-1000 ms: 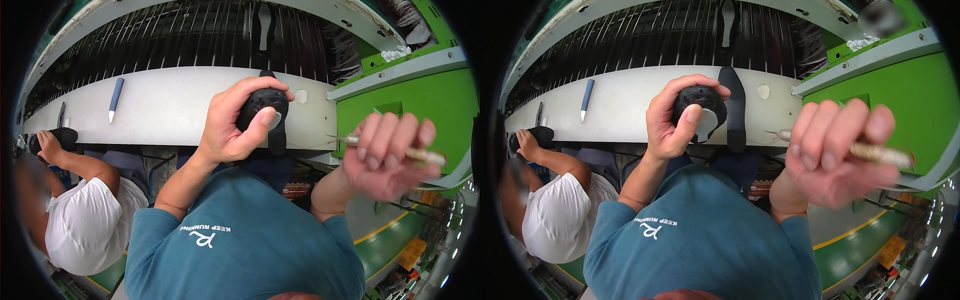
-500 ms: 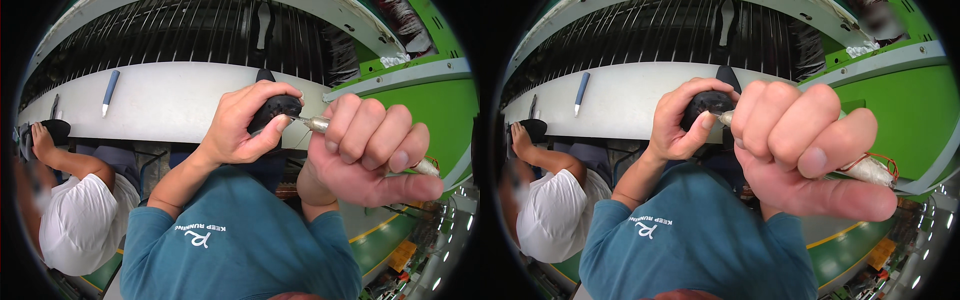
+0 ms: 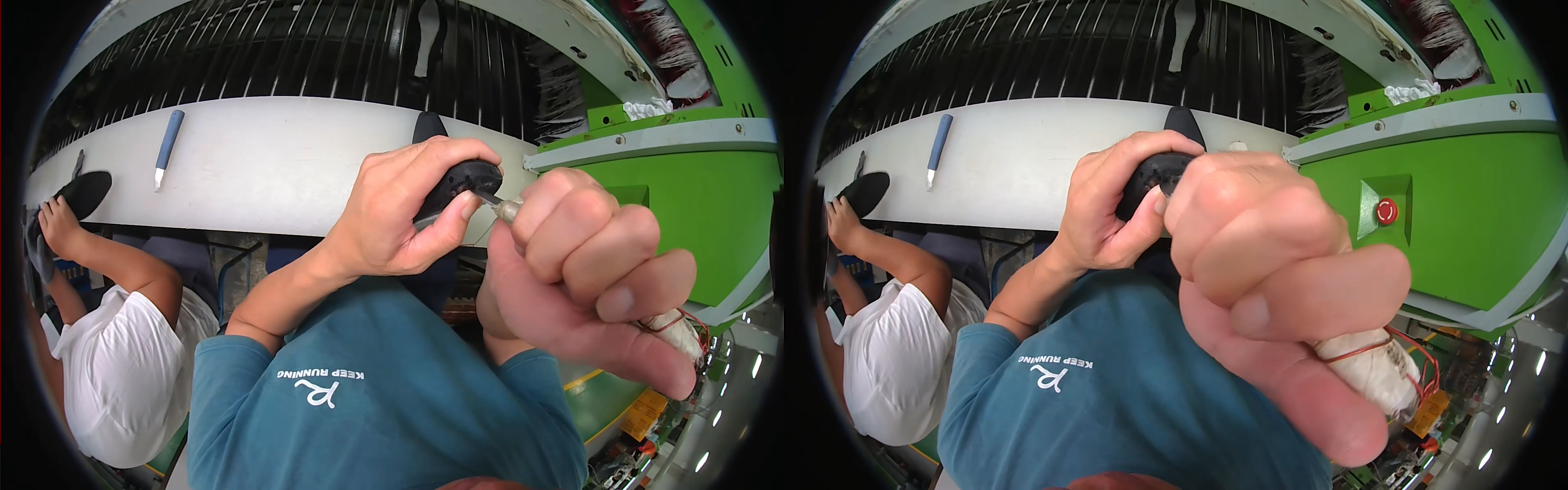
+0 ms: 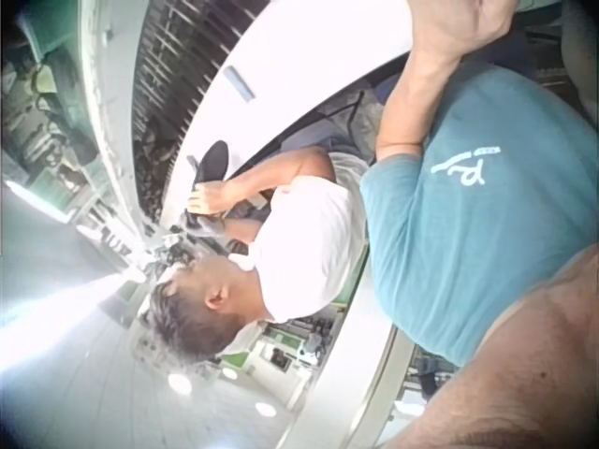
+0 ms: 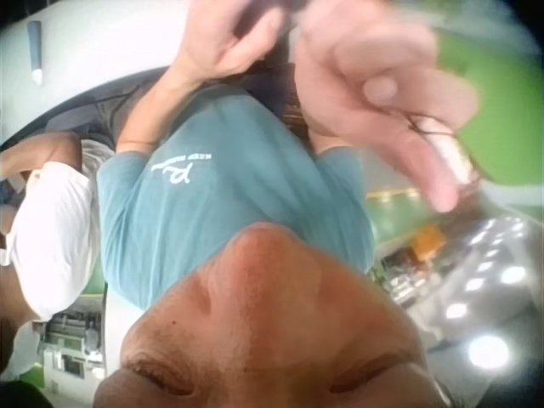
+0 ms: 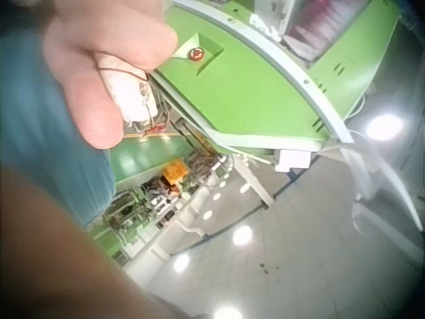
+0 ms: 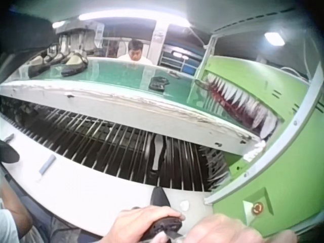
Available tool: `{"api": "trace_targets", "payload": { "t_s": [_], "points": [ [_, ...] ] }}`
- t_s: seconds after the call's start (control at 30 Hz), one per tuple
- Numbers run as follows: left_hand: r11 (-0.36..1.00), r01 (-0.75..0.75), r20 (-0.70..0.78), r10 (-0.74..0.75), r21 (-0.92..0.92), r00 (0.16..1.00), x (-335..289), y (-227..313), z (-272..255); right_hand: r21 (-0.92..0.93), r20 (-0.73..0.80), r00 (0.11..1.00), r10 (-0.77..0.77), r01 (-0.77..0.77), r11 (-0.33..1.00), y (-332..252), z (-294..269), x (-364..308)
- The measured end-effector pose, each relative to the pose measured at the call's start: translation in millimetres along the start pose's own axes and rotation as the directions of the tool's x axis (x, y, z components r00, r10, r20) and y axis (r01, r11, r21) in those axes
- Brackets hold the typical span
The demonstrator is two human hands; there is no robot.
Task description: The person repeatedly picks up a black shoe sole and a green shoe upper from a conveyor belt, aligns and presses them together, and places the assembled shoe back on the belt. The process is repeated multiple times with different pairs.
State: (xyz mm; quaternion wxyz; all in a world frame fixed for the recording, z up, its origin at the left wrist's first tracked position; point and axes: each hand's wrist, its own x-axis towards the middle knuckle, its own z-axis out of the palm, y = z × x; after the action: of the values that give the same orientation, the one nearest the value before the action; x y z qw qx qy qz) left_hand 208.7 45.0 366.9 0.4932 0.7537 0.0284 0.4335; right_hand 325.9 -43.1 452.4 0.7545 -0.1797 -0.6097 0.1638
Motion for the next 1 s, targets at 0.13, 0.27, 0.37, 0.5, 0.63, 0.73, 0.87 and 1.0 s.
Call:
{"api": "trace_targets", "payload": {
  "t_s": [0.13,0.27,0.37,0.5,0.63,0.73,0.87,1.0],
  "points": [
    [0.997,-0.081,-0.127,0.082,0.010,0.989,8.1,-6.1,9.8,-0.169,0.080,0.996,0.047,-0.033,0.985,-2.2,-0.3,2.9],
    [0.997,-0.077,-0.153,0.076,0.000,0.985,11.8,-8.4,13.7,-0.267,0.167,0.973,0.156,-0.108,0.958,-10.3,-6.7,13.0],
    [1.000,-0.020,-0.113,0.022,0.023,0.993,11.9,-3.9,9.6,-0.063,0.009,0.990,0.139,-0.138,0.988,-6.1,-15.6,6.5],
    [1.000,0.028,-0.058,-0.028,-0.001,0.998,7.7,0.9,5.2,0.156,-0.076,0.985,0.157,-0.144,0.977,-11.2,-34.6,8.7],
    [0.999,0.023,-0.093,-0.027,-0.045,0.995,5.9,-0.1,4.9,0.173,-0.117,0.977,0.180,-0.158,0.972,-18.0,-33.6,8.4],
    [1.000,-0.007,-0.105,0.004,-0.028,0.995,6.5,-0.3,6.0,0.188,-0.108,0.976,0.190,-0.168,0.968,-10.0,-35.5,7.9],
    [1.000,-0.019,-0.126,0.018,-0.007,0.992,7.1,0.2,10.4,0.179,-0.098,0.976,0.193,-0.173,0.969,-7.6,-36.4,6.9],
    [0.999,0.017,-0.094,-0.014,0.030,0.995,4.9,3.9,7.0,0.142,-0.075,0.978,0.194,-0.182,0.973,-6.8,-34.4,7.1]
  ]
}}
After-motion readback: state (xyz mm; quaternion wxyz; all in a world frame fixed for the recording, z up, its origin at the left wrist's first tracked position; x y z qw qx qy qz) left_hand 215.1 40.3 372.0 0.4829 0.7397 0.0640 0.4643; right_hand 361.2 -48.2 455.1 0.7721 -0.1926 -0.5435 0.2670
